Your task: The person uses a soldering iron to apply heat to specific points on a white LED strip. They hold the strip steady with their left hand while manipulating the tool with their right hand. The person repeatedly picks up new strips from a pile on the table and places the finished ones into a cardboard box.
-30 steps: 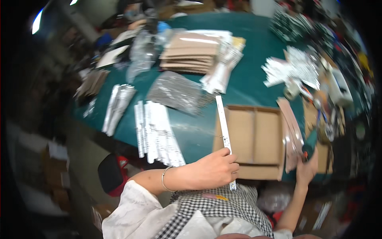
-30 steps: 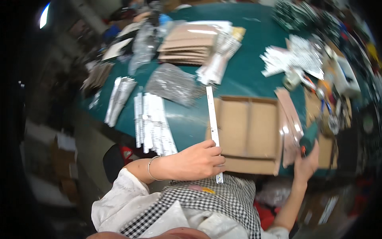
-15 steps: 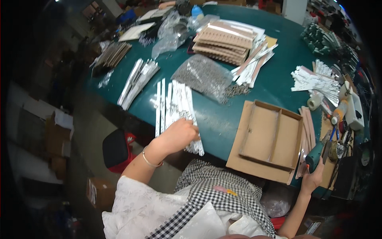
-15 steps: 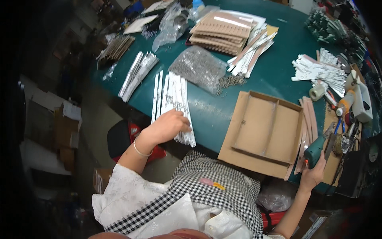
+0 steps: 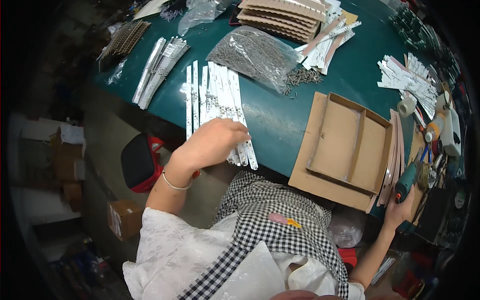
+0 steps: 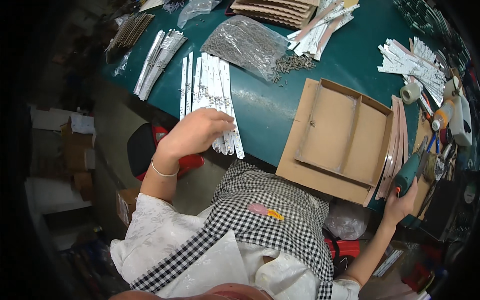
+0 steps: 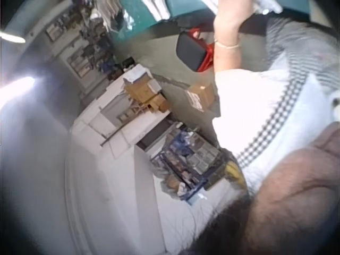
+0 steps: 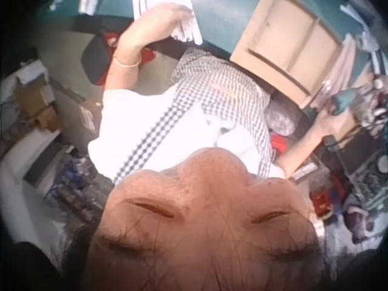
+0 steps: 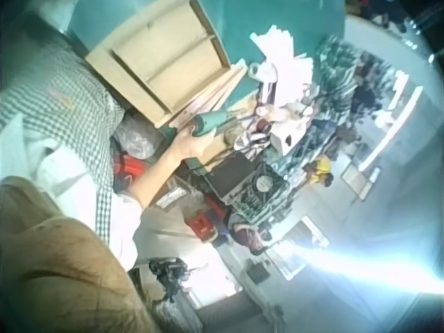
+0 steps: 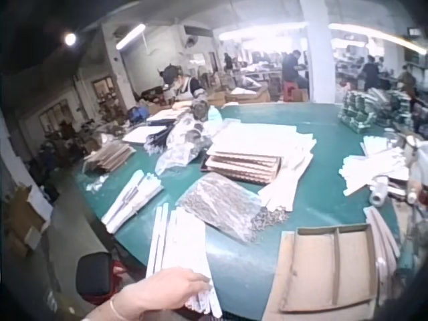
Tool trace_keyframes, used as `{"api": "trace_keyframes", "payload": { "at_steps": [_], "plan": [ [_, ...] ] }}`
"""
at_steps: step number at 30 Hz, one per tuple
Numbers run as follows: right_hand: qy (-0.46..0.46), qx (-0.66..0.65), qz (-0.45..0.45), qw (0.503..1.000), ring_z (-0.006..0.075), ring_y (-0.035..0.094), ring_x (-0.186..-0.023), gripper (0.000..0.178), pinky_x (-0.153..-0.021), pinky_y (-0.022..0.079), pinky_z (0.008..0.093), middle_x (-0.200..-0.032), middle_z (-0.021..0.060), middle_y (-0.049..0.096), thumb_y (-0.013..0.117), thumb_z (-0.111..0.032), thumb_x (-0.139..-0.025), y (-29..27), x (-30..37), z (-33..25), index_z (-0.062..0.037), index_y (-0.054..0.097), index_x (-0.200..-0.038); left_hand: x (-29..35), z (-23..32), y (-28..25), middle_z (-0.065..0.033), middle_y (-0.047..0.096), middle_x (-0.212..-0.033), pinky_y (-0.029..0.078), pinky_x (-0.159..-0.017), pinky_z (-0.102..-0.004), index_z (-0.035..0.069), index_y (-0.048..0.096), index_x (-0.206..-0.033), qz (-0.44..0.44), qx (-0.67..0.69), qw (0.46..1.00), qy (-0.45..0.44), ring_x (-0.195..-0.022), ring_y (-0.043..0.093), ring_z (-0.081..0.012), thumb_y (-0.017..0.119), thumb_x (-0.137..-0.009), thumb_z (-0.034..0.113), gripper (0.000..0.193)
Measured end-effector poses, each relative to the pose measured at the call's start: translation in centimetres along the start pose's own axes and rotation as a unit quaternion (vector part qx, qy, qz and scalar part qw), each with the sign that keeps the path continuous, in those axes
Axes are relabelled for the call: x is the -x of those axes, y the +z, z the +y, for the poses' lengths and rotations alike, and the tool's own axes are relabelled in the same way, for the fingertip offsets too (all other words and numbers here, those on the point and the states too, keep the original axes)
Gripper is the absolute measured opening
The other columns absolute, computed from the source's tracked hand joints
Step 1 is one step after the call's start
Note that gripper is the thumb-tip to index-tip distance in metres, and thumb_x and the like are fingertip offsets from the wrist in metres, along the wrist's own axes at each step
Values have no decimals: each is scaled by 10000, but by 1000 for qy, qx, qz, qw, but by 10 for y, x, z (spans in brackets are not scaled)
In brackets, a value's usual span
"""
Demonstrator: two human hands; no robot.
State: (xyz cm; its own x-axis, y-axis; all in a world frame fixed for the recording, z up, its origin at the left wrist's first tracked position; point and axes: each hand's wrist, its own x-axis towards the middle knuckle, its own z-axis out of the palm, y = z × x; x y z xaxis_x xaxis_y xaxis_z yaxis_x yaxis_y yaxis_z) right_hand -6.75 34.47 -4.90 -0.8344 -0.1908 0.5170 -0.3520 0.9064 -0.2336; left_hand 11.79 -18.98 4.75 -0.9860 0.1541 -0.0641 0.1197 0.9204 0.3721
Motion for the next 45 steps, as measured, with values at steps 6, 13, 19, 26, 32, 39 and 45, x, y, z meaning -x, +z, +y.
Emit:
{"api": "trace_keyframes", "payload": {
  "at_steps": [6, 13, 19, 26, 32, 39, 45],
  "plan": [
    [69, -69, -17, 995, 355, 675, -972, 583, -854, 522, 391, -1095, 197, 678, 838, -138, -786, -4, 1, -10, 2, 579, -1290, -40, -8, -11, -129, 715, -968, 535, -800, -422, 36, 732, -1019, 70, -52, 996, -16, -901, 675, -327, 736, -771, 29, 248],
    [102, -76, -3, 992, 339, 681, -965, 520, -865, 517, 386, -1060, 190, 684, 817, -93, -791, -6, 2, -11, 1, 592, -1250, -153, -34, 39, -150, 728, -862, 549, -724, -403, 47, 757, -947, 124, 10, 992, -23, -771, 698, -314, 760, -787, 118, 175],
    [184, -148, 19, 971, 174, 612, -693, 305, -682, 504, 319, -770, 73, 638, 815, -31, -761, -24, 9, -15, 2, 569, -937, -184, -42, 61, -144, 746, -871, 554, -716, -366, 50, 772, -947, 76, 18, 995, -67, -791, 725, -268, 818, -758, 152, 220],
    [185, -153, -40, 970, 358, 680, -958, 705, -826, 540, 395, -1066, 191, 677, 890, -97, -648, -20, 16, -23, 0, 565, -1265, -179, -27, 56, -127, 703, -763, 510, -634, -340, 26, 732, -862, 61, 8, 995, -79, -666, 659, -224, 797, -758, 86, 136],
    [120, -104, -2, 987, 281, 694, -917, 597, -842, 533, 351, -1020, 167, 696, 823, -15, -720, -23, 14, -33, 1, 576, -1264, -175, 24, 43, -104, 699, -825, 502, -611, -344, 34, 728, -880, 143, 59, 987, 39, -650, 627, -227, 794, -747, 65, 152],
    [221, -164, 39, 961, 241, 688, -940, 554, -812, 540, 331, -1115, 161, 693, 785, 25, -751, -13, 40, -10, 31, 572, -1263, -190, 85, 53, -69, 710, -799, 436, -812, -423, 107, 759, -816, -20, -145, 977, 158, -771, 638, -264, 832, -676, 190, 178],
    [263, -483, 64, 833, 106, 552, -785, 675, -746, 489, 252, -912, 27, 530, 733, 97, -753, -50, 42, -84, 71, 472, -1375, -219, 96, 61, -133, 726, -785, 416, -827, -449, 117, 752, -763, -113, -222, 962, 114, -757, 697, -298, 696, -710, 159, 87]
  ]
}}
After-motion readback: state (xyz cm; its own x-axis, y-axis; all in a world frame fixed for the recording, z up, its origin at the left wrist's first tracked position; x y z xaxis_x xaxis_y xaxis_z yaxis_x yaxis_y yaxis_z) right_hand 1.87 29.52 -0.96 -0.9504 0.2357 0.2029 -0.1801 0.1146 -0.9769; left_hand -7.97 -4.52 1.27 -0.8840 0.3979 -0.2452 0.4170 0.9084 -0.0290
